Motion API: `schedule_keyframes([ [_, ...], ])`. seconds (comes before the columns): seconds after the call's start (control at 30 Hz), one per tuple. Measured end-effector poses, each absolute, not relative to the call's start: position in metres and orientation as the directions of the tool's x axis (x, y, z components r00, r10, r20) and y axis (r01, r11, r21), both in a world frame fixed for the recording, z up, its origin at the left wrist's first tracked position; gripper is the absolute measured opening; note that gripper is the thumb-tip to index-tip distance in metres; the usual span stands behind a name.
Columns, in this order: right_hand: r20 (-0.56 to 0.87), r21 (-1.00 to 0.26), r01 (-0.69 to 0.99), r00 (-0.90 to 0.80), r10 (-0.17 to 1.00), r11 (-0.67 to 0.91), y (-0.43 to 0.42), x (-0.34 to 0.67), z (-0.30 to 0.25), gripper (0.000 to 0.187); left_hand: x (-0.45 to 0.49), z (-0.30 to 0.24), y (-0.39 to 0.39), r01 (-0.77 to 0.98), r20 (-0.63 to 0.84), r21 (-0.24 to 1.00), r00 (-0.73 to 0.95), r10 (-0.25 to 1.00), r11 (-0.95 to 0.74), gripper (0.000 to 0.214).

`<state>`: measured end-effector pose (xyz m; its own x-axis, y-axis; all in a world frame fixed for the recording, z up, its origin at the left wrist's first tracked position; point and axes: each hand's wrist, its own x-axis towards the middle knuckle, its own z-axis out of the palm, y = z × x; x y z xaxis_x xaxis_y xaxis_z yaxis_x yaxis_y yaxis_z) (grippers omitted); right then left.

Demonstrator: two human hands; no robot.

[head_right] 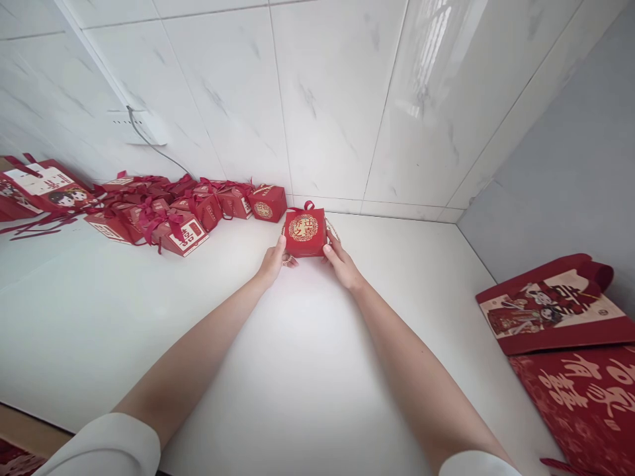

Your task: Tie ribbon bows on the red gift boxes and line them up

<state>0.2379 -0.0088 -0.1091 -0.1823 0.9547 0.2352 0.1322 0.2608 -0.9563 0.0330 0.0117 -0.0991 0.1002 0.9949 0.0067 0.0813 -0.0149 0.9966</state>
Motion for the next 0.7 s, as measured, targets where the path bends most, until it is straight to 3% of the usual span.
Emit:
schedule_keyframes([
  [0.2, 0.167, -0.959, 0.214, -0.092, 0.982, 0.183, -0.005, 0.235, -0.113, 0.050, 0.037, -0.098, 0.006, 0.170, 0.050, 0.982, 0.198, 0.979, -0.084, 0.066],
  [0.33, 0.215, -0.923, 0.286, -0.176, 0.961, 0.259, -0.005, 0.233, -0.114, 0.043, 0.038, -0.099, 0.006, 0.206, 0.035, 0.975, 0.208, 0.978, -0.078, 0.071],
  [0.47, 0.220, -0.885, 0.368, -0.208, 0.953, 0.285, -0.007, 0.232, -0.113, 0.051, 0.037, -0.098, 0.007, 0.212, 0.065, 0.970, 0.253, 0.965, -0.121, 0.069],
  [0.7, 0.223, -0.874, 0.382, -0.237, 0.945, 0.302, -0.008, 0.232, -0.115, 0.031, 0.041, -0.095, -0.002, 0.260, 0.127, 0.945, 0.270, 0.955, -0.199, 0.053],
])
